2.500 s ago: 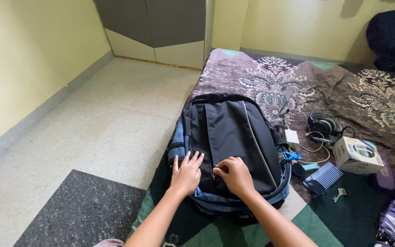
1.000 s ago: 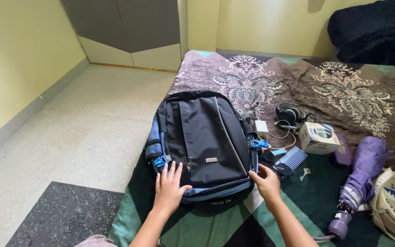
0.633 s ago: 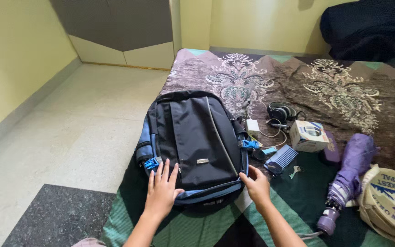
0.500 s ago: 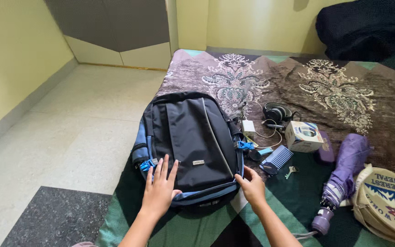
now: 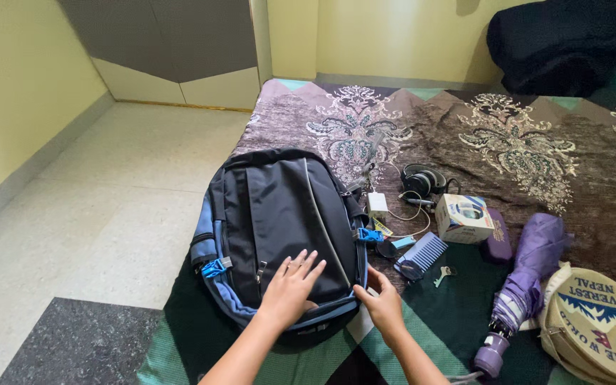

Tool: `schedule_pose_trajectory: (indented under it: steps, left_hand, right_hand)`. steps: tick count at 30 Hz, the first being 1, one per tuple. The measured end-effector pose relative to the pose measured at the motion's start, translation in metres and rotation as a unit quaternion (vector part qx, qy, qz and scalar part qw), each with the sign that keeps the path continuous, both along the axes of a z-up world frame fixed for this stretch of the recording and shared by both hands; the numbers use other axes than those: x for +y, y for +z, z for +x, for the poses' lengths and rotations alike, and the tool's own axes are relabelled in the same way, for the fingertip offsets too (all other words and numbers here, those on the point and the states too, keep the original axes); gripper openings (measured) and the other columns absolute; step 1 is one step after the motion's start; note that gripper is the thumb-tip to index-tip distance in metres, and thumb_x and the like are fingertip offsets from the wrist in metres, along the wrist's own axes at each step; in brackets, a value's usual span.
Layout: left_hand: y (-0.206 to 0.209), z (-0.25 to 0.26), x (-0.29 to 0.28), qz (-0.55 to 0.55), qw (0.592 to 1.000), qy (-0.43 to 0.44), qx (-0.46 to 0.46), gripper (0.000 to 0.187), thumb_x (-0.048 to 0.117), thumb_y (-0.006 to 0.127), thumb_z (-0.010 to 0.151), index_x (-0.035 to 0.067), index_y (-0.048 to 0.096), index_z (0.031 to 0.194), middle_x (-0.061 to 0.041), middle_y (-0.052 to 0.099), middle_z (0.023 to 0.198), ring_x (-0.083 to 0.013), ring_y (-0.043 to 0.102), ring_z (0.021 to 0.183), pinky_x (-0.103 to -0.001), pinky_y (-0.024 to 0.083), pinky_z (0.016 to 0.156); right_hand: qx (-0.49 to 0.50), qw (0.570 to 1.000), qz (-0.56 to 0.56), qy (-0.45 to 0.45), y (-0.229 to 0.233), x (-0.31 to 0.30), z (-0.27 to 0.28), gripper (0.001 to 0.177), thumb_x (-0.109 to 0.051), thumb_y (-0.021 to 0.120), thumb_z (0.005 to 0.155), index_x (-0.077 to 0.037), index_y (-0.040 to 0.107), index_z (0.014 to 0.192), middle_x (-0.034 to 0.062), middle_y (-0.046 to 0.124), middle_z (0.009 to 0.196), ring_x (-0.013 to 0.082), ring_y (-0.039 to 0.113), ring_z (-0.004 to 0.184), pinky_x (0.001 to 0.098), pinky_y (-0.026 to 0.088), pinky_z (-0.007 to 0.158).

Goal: The person packs a backpack with daily essentials. They place a pink bottle, a pink tube, and a small box into the front pocket, then put a comb, headphones, and a charging cable into the main compartment.

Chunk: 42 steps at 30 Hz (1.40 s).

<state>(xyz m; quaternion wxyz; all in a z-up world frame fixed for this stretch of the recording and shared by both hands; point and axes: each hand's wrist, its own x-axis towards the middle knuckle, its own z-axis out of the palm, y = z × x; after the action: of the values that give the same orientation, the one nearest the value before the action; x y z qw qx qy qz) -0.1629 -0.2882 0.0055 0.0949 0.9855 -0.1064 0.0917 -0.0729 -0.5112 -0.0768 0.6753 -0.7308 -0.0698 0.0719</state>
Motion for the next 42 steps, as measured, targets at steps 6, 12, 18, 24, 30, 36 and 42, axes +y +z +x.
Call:
schedule_pose_trajectory:
  steps: [6,12,18,24,30,36,42]
  left_hand:
    - [0.003,0.016,-0.007,-0.014,0.999,0.005,0.045,0.106,0.031,0.092,0.064,0.013,0.038,0.153,-0.014,0.034,0.16,-0.0325,0.029,0.149,-0.048,0.027,0.118]
    - [-0.004,0.018,-0.01,-0.012,0.999,0.01,0.037,0.094,0.027,0.09,0.065,0.01,0.047,0.147,-0.016,0.045,0.155,-0.0325,0.048,0.137,-0.042,0.046,0.105]
    - [-0.023,0.02,-0.005,0.006,0.999,0.008,-0.043,0.067,0.028,0.085,0.072,0.002,0.062,0.129,-0.018,0.062,0.138,-0.0276,0.063,0.124,-0.038,0.055,0.092]
    - [-0.026,0.015,0.002,-0.039,0.998,0.011,-0.052,0.048,0.025,0.077,0.083,0.001,0.066,0.122,-0.017,0.068,0.13,-0.0283,0.068,0.114,-0.037,0.058,0.086]
    - [-0.017,0.009,0.006,-0.079,0.986,0.016,-0.149,0.04,0.021,0.075,0.085,0.0,0.067,0.118,-0.017,0.072,0.123,-0.0299,0.071,0.112,-0.036,0.059,0.09]
    - [-0.005,0.005,0.012,-0.139,0.978,0.025,-0.152,0.04,0.019,0.076,0.082,-0.002,0.069,0.116,-0.018,0.072,0.121,-0.0324,0.07,0.112,-0.038,0.058,0.09]
    - [0.006,0.003,0.016,-0.179,0.973,0.05,-0.14,0.04,0.015,0.078,0.079,0.0,0.069,0.116,-0.017,0.073,0.121,-0.0323,0.07,0.112,-0.038,0.058,0.091]
  right_hand:
    - [0.046,0.999,0.001,-0.01,0.002,0.0,-0.001,0.068,-0.003,0.078,0.077,-0.006,0.058,0.142,0.0082,0.068,0.135,0.0182,0.064,0.125,0.0352,0.052,0.104]
    - [0.049,0.998,0.032,0.01,0.001,-0.002,0.0,0.069,-0.003,0.078,0.077,-0.007,0.056,0.143,0.0077,0.066,0.137,0.0172,0.062,0.126,0.0345,0.051,0.104]
    - [0.062,0.998,-0.008,0.025,0.003,-0.008,0.014,0.075,-0.011,0.087,0.073,-0.003,0.057,0.142,0.0105,0.067,0.135,0.018,0.066,0.118,0.0341,0.056,0.096]
    - [0.079,0.996,0.0,0.038,-0.003,-0.008,0.045,0.066,-0.026,0.081,0.084,-0.002,0.06,0.142,0.0146,0.076,0.121,0.0184,0.072,0.102,0.031,0.056,0.086]
    - [0.05,0.995,-0.091,-0.007,-0.006,-0.005,0.077,0.053,-0.032,0.066,0.095,-0.011,0.063,0.144,0.0106,0.077,0.116,0.0152,0.068,0.098,0.0298,0.054,0.085]
    - [-0.115,0.986,-0.121,-0.032,-0.002,0.016,0.104,0.041,-0.028,0.068,0.097,-0.004,0.07,0.13,0.006,0.074,0.123,0.0118,0.07,0.103,0.0264,0.052,0.09]
    - [-0.079,0.994,-0.062,-0.03,0.03,0.037,0.112,0.042,-0.022,0.074,0.09,-0.005,0.069,0.128,0.0096,0.078,0.112,0.0102,0.07,0.094,0.0265,0.052,0.084]
